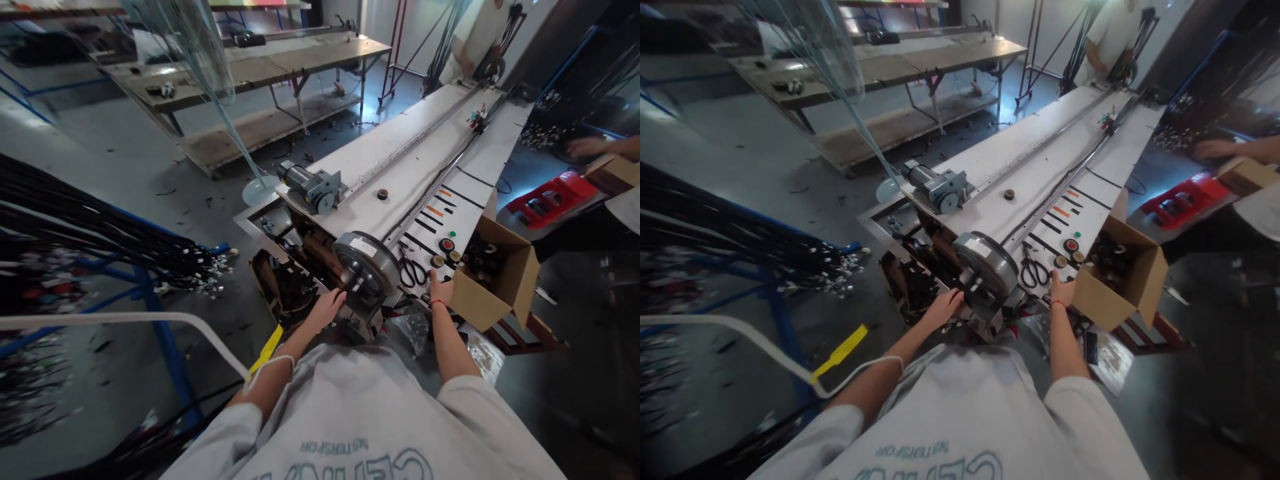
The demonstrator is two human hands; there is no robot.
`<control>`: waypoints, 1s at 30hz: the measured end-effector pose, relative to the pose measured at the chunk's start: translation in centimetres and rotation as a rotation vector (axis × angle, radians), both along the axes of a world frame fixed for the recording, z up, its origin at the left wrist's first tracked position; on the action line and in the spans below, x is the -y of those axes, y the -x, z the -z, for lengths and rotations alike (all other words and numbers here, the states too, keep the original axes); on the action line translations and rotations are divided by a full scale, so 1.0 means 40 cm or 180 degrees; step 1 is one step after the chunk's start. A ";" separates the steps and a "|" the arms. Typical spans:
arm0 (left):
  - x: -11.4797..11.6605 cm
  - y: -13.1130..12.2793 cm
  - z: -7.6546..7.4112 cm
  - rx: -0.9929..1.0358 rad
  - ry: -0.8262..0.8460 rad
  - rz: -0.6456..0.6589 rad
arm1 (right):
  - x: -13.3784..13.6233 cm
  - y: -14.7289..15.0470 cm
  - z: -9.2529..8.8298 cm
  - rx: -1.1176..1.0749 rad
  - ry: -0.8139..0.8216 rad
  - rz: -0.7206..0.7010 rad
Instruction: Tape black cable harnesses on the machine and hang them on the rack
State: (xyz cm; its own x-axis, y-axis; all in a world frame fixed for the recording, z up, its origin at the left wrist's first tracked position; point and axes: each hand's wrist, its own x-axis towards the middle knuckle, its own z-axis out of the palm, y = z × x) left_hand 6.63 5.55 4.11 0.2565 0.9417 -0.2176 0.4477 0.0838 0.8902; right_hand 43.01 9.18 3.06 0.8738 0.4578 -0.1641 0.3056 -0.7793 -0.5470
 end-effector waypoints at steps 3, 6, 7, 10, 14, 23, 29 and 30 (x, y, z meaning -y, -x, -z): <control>-0.003 -0.019 -0.005 0.0123 0.0103 0.0094 | -0.001 0.001 -0.001 0.0007 -0.0014 0.0015; 0.004 -0.017 0.008 0.0304 0.0186 0.0032 | -0.002 0.003 -0.007 0.0011 0.0003 0.0004; 0.009 -0.007 0.014 0.0340 0.0202 0.0030 | -0.002 0.004 -0.009 0.0012 -0.0001 -0.0004; 0.035 0.045 0.032 0.0193 0.0123 0.0257 | -0.001 0.006 -0.014 -0.0025 -0.0027 -0.0044; 0.091 0.106 0.036 -0.0121 0.0070 0.0257 | 0.000 0.004 -0.015 -0.0078 0.0083 -0.0018; 0.127 0.131 0.043 -0.0633 0.0206 0.0373 | -0.004 0.000 -0.006 -0.0058 0.0120 -0.0010; 0.168 0.173 0.029 -0.0782 0.0271 0.0449 | -0.006 -0.005 -0.004 -0.0080 0.0130 -0.0020; 0.172 0.172 0.019 -0.0755 0.0237 0.0368 | -0.007 -0.006 -0.004 -0.0086 0.0130 -0.0019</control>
